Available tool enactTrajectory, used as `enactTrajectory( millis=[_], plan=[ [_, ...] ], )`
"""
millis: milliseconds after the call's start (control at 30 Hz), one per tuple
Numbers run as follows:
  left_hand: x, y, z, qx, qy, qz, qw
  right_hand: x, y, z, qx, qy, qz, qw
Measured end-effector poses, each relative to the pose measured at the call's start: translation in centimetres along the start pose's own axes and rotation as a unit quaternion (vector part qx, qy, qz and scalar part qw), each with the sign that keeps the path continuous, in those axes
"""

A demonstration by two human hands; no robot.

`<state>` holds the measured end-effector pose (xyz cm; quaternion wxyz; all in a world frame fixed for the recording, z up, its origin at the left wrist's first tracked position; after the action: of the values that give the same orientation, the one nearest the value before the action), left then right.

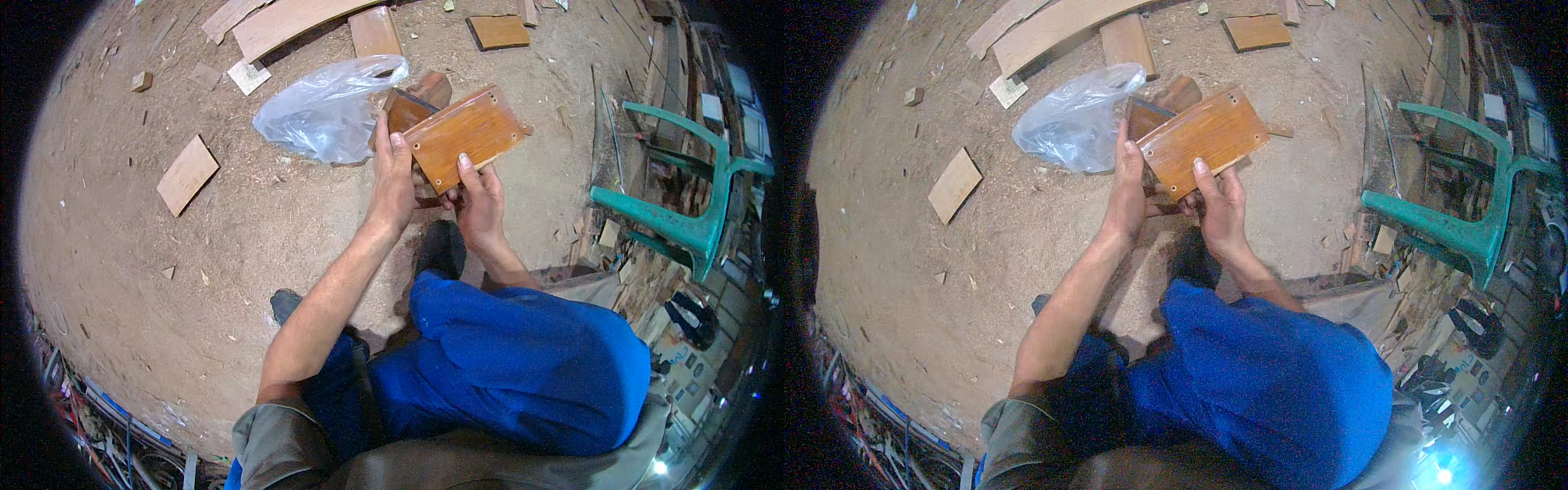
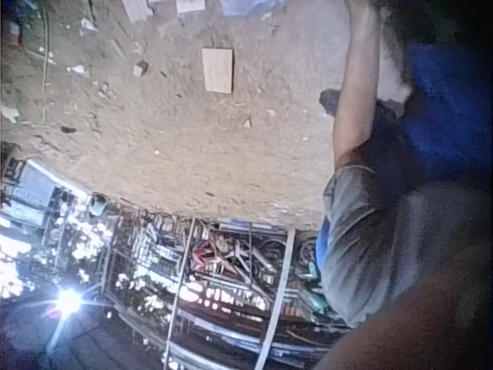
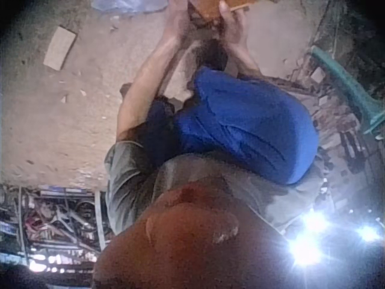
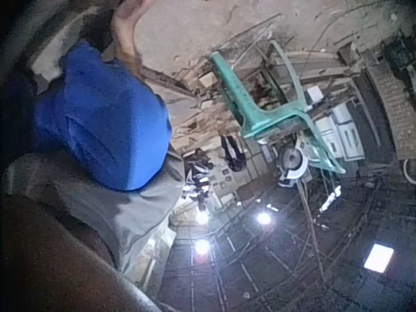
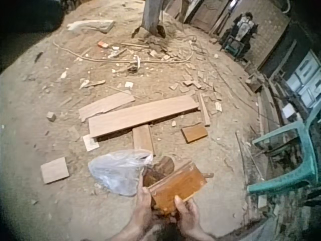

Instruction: The person aligns and fits together several finished wooden pieces to form a box or joint, using a small wooden mallet to tap the pieces into place and a pencil to mark sections.

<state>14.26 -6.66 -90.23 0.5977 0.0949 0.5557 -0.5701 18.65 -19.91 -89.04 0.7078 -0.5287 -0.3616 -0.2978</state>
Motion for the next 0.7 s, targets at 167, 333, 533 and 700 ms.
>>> enactTrajectory(
  millis=[167, 333, 533, 700],
  plan=[
    [-0.8, 1.3, -2.8, -0.069, 0.324, 0.134, 0.934, 0.1, 0.5, -1.0, -0.006, 0.016, 0.006, 1.000],
    [-4.4, 2.0, -2.0, -0.081, 0.322, 0.287, 0.899, 1.2, 2.0, -2.8, 0.013, 0.043, -0.004, 0.999],
    [-2.2, 4.2, -1.2, -0.124, 0.428, 0.303, 0.842, 2.2, 3.0, -3.8, 0.017, 0.058, -0.029, 0.998],
    [-2.2, 3.9, -0.1, -0.149, 0.464, 0.284, 0.826, 2.5, 3.3, -4.8, 0.004, 0.076, -0.044, 0.996]
  ],
)
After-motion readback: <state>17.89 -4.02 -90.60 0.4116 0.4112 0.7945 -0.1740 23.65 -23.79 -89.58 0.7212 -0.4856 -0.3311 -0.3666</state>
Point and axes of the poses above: each hand's wrist, its own y-axis towards the middle knuckle, its own z-axis out of the palm, x = y × z, the point moved 8 cm from there along y, towards the middle knuckle, and after that the axes turned 2 degrees about z, right-handed, at the moved point
